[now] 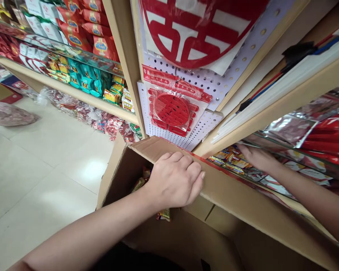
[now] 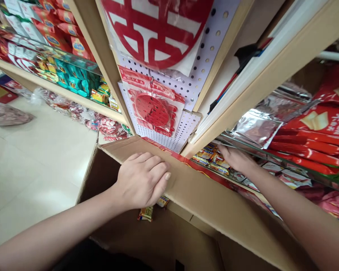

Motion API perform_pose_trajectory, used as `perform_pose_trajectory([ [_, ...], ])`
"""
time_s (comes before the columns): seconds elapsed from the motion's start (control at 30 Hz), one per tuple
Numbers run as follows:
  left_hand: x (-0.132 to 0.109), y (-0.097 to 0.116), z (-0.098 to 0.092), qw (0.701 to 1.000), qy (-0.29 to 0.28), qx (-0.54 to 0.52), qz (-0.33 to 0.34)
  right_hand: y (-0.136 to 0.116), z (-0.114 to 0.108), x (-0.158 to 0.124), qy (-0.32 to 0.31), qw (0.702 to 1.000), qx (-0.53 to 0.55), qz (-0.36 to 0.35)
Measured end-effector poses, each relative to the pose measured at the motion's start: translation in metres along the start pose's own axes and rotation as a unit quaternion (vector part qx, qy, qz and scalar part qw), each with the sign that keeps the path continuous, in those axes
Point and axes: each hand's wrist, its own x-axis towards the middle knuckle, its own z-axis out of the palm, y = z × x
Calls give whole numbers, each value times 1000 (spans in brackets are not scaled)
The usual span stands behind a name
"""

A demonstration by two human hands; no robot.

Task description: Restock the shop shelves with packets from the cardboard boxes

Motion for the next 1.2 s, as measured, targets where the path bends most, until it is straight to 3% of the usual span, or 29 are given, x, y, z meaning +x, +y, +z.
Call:
perform_pose_trajectory([
  [0.1, -1, 0, -1, 1000, -2, 5, -2, 7, -19, -27, -89, 996, -14, -27],
  [0.17, -1, 1, -3, 1000, -5, 6, -3, 4, -46, -61, -65, 997, 4, -50],
  [0.27, -2, 2, -4, 1000, -10, 7, -5, -25, -95, -125, -6, 994, 43, -100],
  [0.33, -2, 3, -5, 1000, -11, 8, -6, -58, -112, -163, -26, 985, 100, -142],
  [0.4, -2, 4, -7, 1000, -10, 10, -6, -95, -98, -186, -178, 945, 199, -188],
  [0.43, -2, 4, -7, 1000, -11, 12, -7, -111, -77, -191, -273, 914, 233, -191],
  [0.47, -1, 4, -8, 1000, -12, 15, -8, -123, -50, -191, -307, 905, 257, -145],
  [0.53, -2, 5, -10, 1000, -14, 20, -9, -139, 18, -182, -282, 916, 276, -77],
  [0.63, -5, 6, -12, 999, -17, 28, -9, -146, 110, -163, -234, 953, 189, 44],
  [0.73, -8, 7, -12, 999, -17, 30, -12, -149, 153, -158, -214, 962, 148, 79],
  [0.87, -5, 6, -13, 1000, -16, 18, -20, -154, 158, -167, -198, 970, 108, 89],
  [1.0, -8, 3, -22, 997, 17, -70, 6, -151, 143, -177, -198, 970, 121, 70],
  [1.13, -44, 12, -29, 962, 100, -244, 76, -142, 88, -193, -156, 955, 245, 56],
  [1.2, -67, 23, -25, 951, 66, -299, 33, -141, 51, -205, -135, 921, 363, 40],
])
